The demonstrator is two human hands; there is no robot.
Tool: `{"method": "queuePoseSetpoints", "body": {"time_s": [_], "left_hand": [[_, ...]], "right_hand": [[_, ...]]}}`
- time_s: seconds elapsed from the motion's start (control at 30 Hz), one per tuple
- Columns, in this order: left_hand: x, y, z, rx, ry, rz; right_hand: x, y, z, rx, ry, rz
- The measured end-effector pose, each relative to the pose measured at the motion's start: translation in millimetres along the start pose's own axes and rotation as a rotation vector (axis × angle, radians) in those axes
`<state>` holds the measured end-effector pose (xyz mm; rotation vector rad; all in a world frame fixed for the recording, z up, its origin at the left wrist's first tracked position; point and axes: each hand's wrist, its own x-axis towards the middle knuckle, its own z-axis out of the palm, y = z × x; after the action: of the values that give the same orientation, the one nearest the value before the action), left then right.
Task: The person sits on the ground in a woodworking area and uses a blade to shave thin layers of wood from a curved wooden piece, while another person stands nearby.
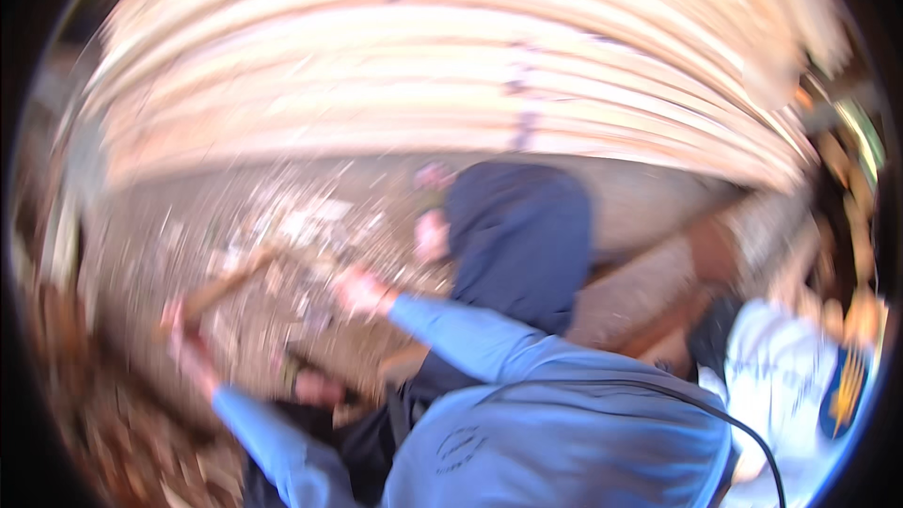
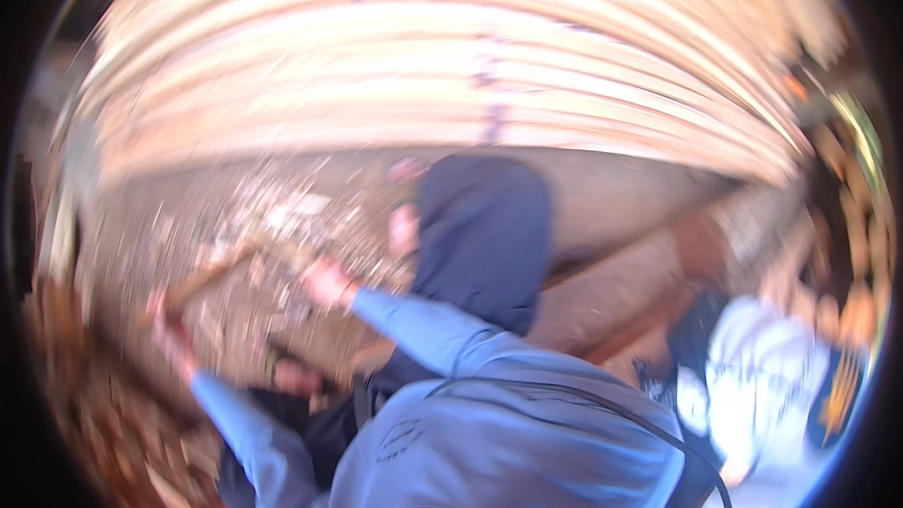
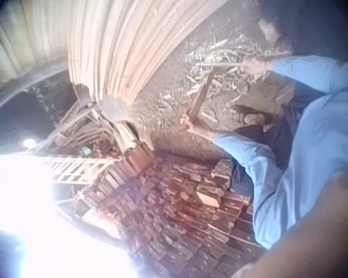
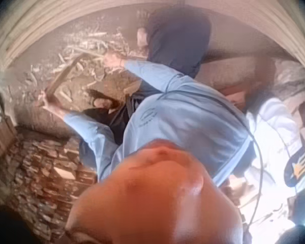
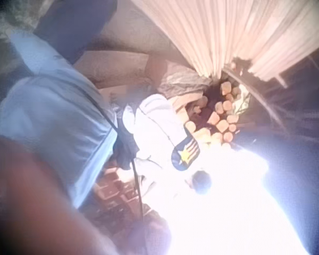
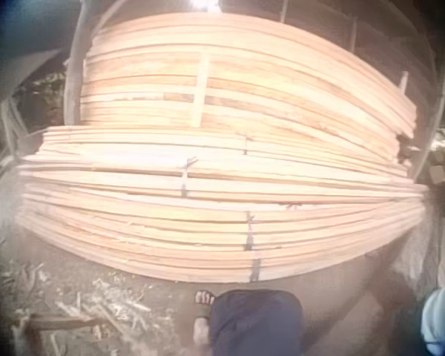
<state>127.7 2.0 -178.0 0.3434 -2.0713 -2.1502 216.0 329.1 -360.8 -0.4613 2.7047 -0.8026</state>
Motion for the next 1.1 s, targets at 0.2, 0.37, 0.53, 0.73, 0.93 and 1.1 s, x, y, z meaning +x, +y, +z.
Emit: {"method": "queuePoseSetpoints", "body": {"time_s": [0.2,0.37,0.53,0.73,0.93,1.1], "left_hand": [[136,-122,-62,-0.063,-0.207,0.146],[96,-84,99,0.277,-0.104,0.262],[90,-79,145,0.323,-0.091,0.285],[70,-85,210,0.338,-0.189,0.289],[95,-75,186,0.362,-0.082,0.326],[91,-77,193,0.386,-0.086,0.325]], "right_hand": [[-23,-2,-52,0.680,0.051,0.404],[-50,34,-68,0.840,0.056,0.388],[-37,45,-80,1.218,-0.117,0.353],[20,126,-13,1.830,-0.883,-0.280],[-29,3,-110,0.716,-0.108,0.323],[-57,-15,-123,0.787,-0.019,0.389]]}}
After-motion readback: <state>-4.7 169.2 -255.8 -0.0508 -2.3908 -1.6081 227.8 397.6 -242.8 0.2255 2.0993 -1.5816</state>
